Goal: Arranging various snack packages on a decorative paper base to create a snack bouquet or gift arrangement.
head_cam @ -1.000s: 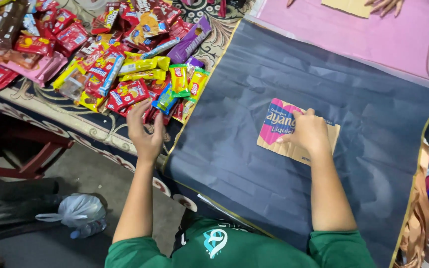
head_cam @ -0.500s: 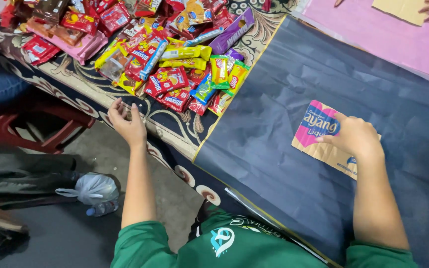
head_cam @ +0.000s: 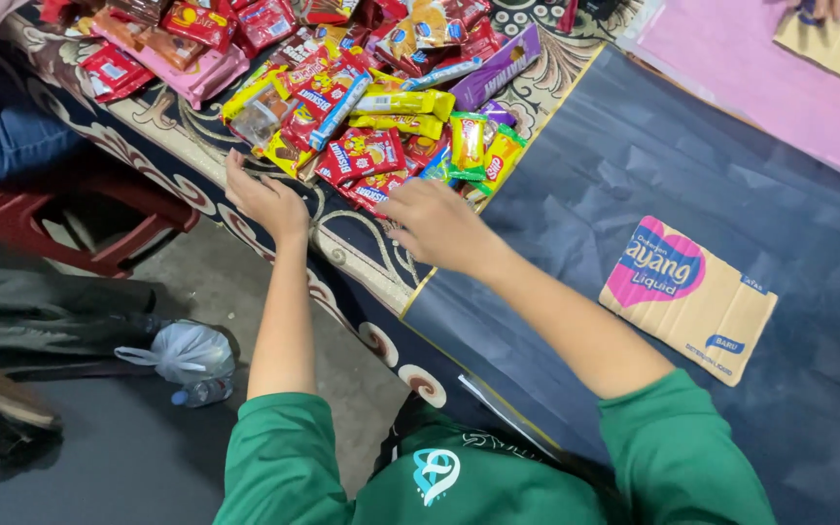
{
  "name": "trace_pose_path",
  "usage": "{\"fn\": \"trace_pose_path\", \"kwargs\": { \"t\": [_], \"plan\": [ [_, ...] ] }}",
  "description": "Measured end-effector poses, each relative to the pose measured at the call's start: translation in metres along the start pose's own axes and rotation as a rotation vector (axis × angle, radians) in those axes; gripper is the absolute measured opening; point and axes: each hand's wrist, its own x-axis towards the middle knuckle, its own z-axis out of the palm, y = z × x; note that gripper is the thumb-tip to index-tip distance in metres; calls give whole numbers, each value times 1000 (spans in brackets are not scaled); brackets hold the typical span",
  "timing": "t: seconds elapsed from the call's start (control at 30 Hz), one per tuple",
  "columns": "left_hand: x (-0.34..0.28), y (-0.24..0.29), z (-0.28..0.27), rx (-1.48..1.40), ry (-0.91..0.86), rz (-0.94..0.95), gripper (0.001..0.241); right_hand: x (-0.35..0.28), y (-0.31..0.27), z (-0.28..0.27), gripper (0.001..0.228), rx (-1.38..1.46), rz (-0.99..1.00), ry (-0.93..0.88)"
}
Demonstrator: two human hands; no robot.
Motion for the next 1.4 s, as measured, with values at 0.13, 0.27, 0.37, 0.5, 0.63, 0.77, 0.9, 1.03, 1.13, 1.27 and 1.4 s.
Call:
{"fn": "trace_pose_path", "kwargs": {
  "t": [0.13, 0.27, 0.37, 0.5, 0.63, 0.77, 0.9, 1.03, 1.13, 1.27, 1.4],
  "plan": [
    [6, 2, 1, 111, -133, -99, 70, 55, -8, 69, 26, 7, -96, 113],
    [16, 6, -2, 128, -192, -122, 76, 88, -5, 119, 11, -119, -89, 219],
    [15, 5, -1, 128, -184, -115, 78, 102, -6, 129, 5, -240, -92, 299],
    [15, 4, 0, 104, -144, -110, 79, 113, -3, 157, 5, -333, -27, 373],
    [14, -5, 6, 92, -115, -87, 80, 117, -1, 157, 7, -361, -52, 378],
    [14, -3, 4, 53, -96, -74, 75, 118, -7, 144, 6, -342, -165, 449],
    [15, 5, -4, -18, -77, -50, 64, 120, -5, 147, 8, -288, -201, 513],
    [16, 9, -5, -30, -60, -35, 54, 119, -4, 138, 7, -288, -208, 543],
    [17, 10, -8, -86, -37, -19, 38, 121, -4, 132, 12, -257, -216, 573],
    [20, 14, -11, -114, -96, 4, 38, 125, -2, 134, 17, -227, -185, 598],
    [19, 16, -15, -116, -165, -2, 45, 123, -3, 129, 21, -201, -177, 590]
  ]
}}
